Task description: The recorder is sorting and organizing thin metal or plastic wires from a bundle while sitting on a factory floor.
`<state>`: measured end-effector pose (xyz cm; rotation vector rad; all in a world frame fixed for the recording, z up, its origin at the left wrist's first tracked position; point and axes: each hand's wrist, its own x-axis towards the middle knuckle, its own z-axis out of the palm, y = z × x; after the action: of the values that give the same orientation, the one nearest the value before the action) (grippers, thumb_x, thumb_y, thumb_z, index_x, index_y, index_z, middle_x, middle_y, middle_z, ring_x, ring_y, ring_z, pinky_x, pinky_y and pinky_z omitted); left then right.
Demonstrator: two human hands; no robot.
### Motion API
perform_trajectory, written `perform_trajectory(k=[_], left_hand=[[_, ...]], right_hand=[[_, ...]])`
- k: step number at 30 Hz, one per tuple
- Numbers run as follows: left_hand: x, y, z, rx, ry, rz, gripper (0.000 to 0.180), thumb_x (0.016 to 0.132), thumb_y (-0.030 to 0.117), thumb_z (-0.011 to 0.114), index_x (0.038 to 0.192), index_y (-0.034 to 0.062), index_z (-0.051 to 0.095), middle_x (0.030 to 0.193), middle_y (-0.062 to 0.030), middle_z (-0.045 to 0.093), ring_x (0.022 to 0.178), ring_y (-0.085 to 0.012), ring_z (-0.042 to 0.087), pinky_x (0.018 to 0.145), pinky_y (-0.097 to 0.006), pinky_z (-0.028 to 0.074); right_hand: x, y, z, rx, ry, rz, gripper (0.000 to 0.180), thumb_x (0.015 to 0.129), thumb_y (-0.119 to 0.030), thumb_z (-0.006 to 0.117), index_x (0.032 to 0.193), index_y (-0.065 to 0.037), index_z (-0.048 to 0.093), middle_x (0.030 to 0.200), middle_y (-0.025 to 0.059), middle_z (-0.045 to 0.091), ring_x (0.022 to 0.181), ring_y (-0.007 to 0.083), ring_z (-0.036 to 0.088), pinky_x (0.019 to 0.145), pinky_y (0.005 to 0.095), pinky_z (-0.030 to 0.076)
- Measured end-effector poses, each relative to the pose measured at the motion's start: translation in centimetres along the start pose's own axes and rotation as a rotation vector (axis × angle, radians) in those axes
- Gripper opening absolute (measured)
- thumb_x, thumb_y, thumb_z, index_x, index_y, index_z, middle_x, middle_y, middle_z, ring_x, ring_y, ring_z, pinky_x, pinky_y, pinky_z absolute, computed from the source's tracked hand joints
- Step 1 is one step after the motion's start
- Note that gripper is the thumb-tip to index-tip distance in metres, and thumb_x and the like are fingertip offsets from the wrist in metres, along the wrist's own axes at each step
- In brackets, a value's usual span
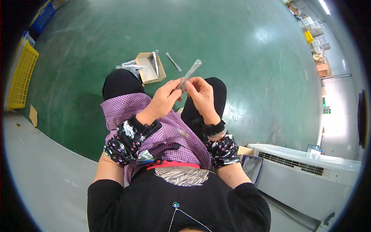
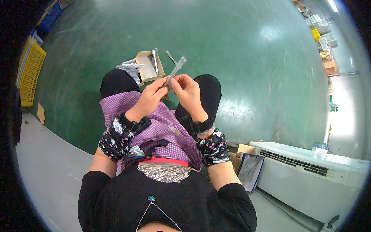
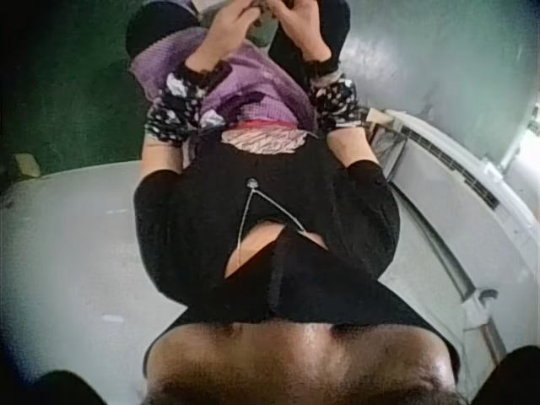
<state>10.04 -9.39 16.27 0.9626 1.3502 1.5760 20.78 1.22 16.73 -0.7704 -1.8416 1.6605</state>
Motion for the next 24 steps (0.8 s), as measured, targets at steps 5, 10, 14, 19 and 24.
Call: perform_trajectory(k=[5, 10, 14, 19, 24], left_hand=[[0.5, 0.4, -0.1, -0.023, -0.017, -0.040, 0.033, 0.091, 0.018, 0.045, 0.120, 0.0017, 0.049, 0.088, -0.0024, 0.054, 0.068, -0.0085, 0.051, 0.059, -0.021, 0.043], [0.7, 0.3, 0.0, 0.006, 0.012, -0.046, 0.034, 0.091, 0.019, 0.047, 0.120, 0.0026, 0.049, 0.084, -0.0011, 0.055, 0.067, -0.0074, 0.051, 0.056, -0.021, 0.042], [0.8, 1.5, 0.1, 0.014, -0.004, -0.073, 0.032, 0.091, 0.020, 0.047, 0.118, 0.0034, 0.050, 0.082, 0.0003, 0.055, 0.066, -0.0060, 0.051, 0.055, -0.019, 0.041], [1.2, 1.6, 0.2, -0.049, 0.026, -0.068, 0.028, 0.091, 0.021, 0.047, 0.110, 0.0022, 0.051, 0.076, 0.0021, 0.051, 0.058, -0.0030, 0.046, 0.049, -0.017, 0.036], [1.5, 1.9, -0.1, -0.036, 0.054, -0.081, 0.025, 0.092, 0.023, 0.046, 0.105, 0.0019, 0.052, 0.070, 0.0027, 0.048, 0.053, -0.0029, 0.044, 0.047, -0.017, 0.035]], right_hand=[[0.0, -0.4, -0.1, 0.060, 0.008, 0.015, 0.015, 0.083, -0.015, 0.060, 0.086, -0.001, 0.058, 0.072, -0.0012, 0.058, 0.062, 0.0037, 0.052, 0.055, 0.0167, 0.042], [0.4, -0.4, -0.3, 0.018, 0.006, 0.039, 0.015, 0.083, -0.015, 0.060, 0.087, -0.001, 0.057, 0.071, -0.0011, 0.058, 0.062, 0.0034, 0.052, 0.054, 0.0166, 0.042], [0.4, -0.4, -0.3, 0.132, 0.002, 0.017, 0.013, 0.083, -0.014, 0.059, 0.087, -0.001, 0.057, 0.071, -0.0012, 0.057, 0.061, 0.0036, 0.051, 0.053, 0.0170, 0.041], [0.6, -0.6, 0.3, 0.182, 0.032, 0.006, 0.012, 0.084, -0.012, 0.058, 0.088, -0.001, 0.056, 0.072, -0.0007, 0.057, 0.060, 0.0045, 0.051, 0.053, 0.0179, 0.041], [0.9, -1.2, 0.5, 0.243, 0.031, 0.053, 0.011, 0.086, -0.012, 0.055, 0.089, -0.001, 0.055, 0.075, 0.0014, 0.058, 0.059, 0.0055, 0.050, 0.053, 0.0186, 0.041]])
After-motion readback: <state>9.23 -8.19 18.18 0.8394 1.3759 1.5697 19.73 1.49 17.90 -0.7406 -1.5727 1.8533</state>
